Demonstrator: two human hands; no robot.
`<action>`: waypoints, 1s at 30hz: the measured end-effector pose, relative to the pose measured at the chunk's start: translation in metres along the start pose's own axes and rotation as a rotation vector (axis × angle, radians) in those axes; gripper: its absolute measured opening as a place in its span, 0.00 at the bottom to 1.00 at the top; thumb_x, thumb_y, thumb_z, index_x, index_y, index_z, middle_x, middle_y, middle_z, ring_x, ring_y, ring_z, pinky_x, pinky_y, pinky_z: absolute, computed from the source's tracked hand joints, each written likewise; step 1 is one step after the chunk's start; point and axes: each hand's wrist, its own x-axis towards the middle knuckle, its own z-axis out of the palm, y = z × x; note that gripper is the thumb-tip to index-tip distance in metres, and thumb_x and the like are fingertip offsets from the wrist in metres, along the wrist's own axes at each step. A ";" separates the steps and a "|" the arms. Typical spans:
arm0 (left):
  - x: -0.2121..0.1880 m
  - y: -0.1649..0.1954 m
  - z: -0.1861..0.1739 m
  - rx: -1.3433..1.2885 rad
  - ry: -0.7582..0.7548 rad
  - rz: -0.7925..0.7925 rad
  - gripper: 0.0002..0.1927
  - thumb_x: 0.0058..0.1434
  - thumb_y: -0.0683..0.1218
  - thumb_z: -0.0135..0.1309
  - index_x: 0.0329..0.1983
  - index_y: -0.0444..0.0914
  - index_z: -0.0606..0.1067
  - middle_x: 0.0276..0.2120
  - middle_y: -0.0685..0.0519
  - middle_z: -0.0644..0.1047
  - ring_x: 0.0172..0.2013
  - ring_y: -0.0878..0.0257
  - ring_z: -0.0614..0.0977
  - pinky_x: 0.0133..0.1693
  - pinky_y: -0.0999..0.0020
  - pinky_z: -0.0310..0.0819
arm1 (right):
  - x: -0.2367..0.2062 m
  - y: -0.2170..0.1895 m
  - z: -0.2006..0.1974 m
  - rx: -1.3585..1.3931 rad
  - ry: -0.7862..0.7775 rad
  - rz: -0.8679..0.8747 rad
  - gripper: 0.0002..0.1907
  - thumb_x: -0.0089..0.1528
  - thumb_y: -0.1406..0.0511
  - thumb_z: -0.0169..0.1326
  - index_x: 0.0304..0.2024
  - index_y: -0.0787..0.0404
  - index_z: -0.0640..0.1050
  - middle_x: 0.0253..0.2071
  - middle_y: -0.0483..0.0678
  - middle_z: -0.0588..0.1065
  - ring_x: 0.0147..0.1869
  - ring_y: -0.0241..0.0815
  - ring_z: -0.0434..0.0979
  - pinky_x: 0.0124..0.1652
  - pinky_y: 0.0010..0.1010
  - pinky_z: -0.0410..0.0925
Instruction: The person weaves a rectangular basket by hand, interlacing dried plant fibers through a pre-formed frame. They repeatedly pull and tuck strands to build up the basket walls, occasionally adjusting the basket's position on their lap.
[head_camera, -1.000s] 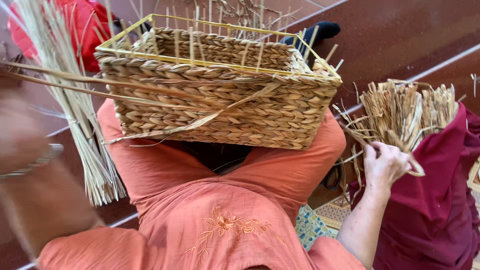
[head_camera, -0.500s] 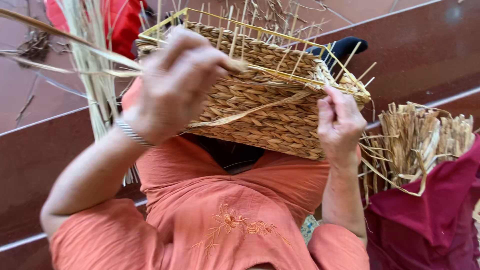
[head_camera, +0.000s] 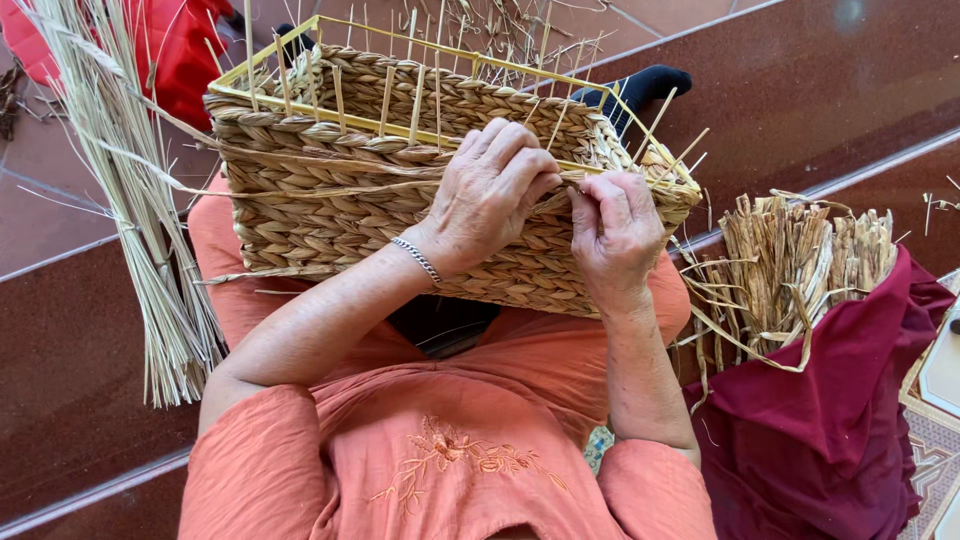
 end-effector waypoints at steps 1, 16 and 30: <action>-0.001 0.000 0.006 0.023 -0.004 -0.015 0.08 0.67 0.44 0.61 0.44 0.40 0.73 0.40 0.52 0.71 0.44 0.53 0.74 0.45 0.58 0.67 | -0.003 0.001 0.000 0.008 0.015 -0.014 0.09 0.65 0.74 0.66 0.44 0.64 0.78 0.42 0.51 0.76 0.45 0.48 0.78 0.44 0.36 0.73; 0.004 -0.002 0.025 0.217 -0.143 0.148 0.12 0.63 0.45 0.56 0.48 0.40 0.74 0.43 0.52 0.69 0.48 0.55 0.72 0.49 0.59 0.64 | -0.002 0.026 0.005 -0.062 0.012 -0.128 0.06 0.67 0.71 0.64 0.45 0.59 0.79 0.41 0.47 0.80 0.43 0.41 0.79 0.41 0.30 0.73; -0.052 0.015 -0.042 0.369 -0.390 -0.066 0.14 0.67 0.39 0.55 0.56 0.31 0.76 0.37 0.49 0.72 0.41 0.57 0.73 0.42 0.62 0.69 | 0.009 0.030 0.033 -0.127 -0.040 -0.253 0.14 0.66 0.78 0.60 0.51 0.59 0.79 0.46 0.51 0.79 0.49 0.43 0.82 0.45 0.26 0.78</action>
